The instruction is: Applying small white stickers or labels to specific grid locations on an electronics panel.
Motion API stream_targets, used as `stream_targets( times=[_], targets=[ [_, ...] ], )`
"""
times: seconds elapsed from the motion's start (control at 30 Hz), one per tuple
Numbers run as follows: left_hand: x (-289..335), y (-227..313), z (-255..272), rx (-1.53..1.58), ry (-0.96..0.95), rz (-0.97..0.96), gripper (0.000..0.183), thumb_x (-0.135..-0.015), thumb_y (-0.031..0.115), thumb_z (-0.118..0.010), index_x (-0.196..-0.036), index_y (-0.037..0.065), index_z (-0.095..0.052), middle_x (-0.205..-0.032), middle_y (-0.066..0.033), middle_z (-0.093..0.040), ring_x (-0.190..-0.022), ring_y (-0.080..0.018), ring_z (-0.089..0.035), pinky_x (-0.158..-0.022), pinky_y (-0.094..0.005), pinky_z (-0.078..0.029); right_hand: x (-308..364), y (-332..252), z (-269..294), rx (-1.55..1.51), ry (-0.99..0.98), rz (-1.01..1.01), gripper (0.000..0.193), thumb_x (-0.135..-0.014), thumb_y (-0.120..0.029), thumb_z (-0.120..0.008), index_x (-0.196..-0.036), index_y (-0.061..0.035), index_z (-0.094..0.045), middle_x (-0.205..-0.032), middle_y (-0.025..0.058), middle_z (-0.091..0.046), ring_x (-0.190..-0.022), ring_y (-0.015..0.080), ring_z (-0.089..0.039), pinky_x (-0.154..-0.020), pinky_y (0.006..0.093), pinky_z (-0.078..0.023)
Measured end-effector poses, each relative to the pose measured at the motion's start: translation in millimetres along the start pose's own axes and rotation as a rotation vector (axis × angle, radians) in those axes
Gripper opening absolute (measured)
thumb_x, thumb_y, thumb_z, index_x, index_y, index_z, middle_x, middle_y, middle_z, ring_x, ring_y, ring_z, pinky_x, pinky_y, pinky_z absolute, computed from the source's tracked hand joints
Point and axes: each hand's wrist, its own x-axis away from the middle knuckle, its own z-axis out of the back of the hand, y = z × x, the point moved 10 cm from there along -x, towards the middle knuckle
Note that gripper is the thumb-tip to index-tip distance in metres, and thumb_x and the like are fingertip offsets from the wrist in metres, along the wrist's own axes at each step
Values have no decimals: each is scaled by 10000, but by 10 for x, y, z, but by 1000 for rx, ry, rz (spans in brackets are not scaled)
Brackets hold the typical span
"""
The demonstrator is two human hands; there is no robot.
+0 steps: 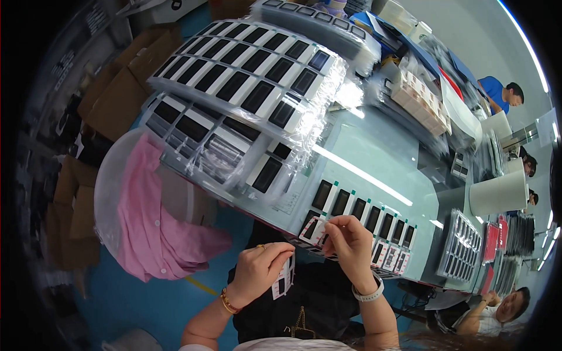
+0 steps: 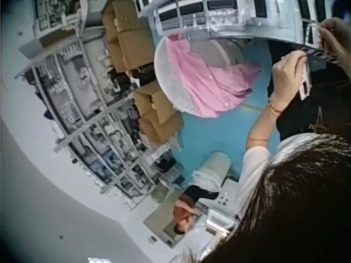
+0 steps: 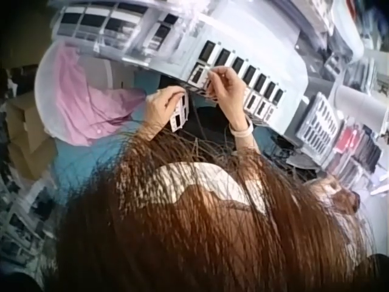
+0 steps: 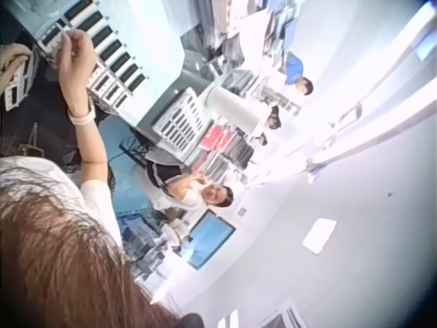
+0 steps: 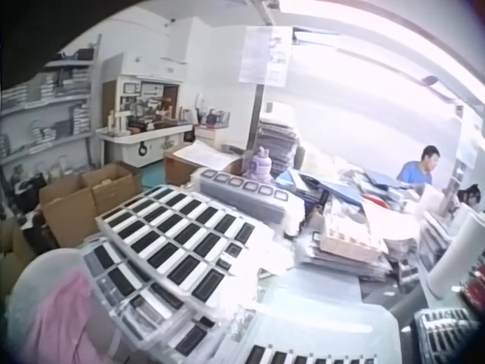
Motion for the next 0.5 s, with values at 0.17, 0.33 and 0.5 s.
stream_targets(
  times=[0.17, 0.33, 0.5],
  targets=[
    [-2, -8, -4, -57, 13, -34, 102, -882, 63, -732, -984, 69, -735, -743, -64, -683, -596, -222, -657, -532, -324, -488, -20, -13, -16, 43, -1, 14, 81, -1000, -49, -638, -1035, 23, -640, -754, 28, -679, -609, 68, -646, -504, 203, -507],
    [-8, -11, 0, -107, 6, -40, 108, -891, 109, -733, -998, 95, -742, -691, -36, -640, -577, -218, -638, -518, -328, -486, -32, 6, -11, 59, 3, 0, 83, -995, -55, -648, -1035, 17, -645, -748, 27, -679, -603, 63, -643, -498, 202, -502],
    [-7, 9, 5, -105, 32, -58, 153, -856, 40, -747, -1001, 88, -757, -650, -49, -608, -537, -208, -600, -500, -330, -448, -38, -6, -18, 86, -14, 18, 87, -1009, -59, -627, -1034, 24, -633, -781, 25, -665, -605, 64, -636, -483, 191, -505]
  ],
)
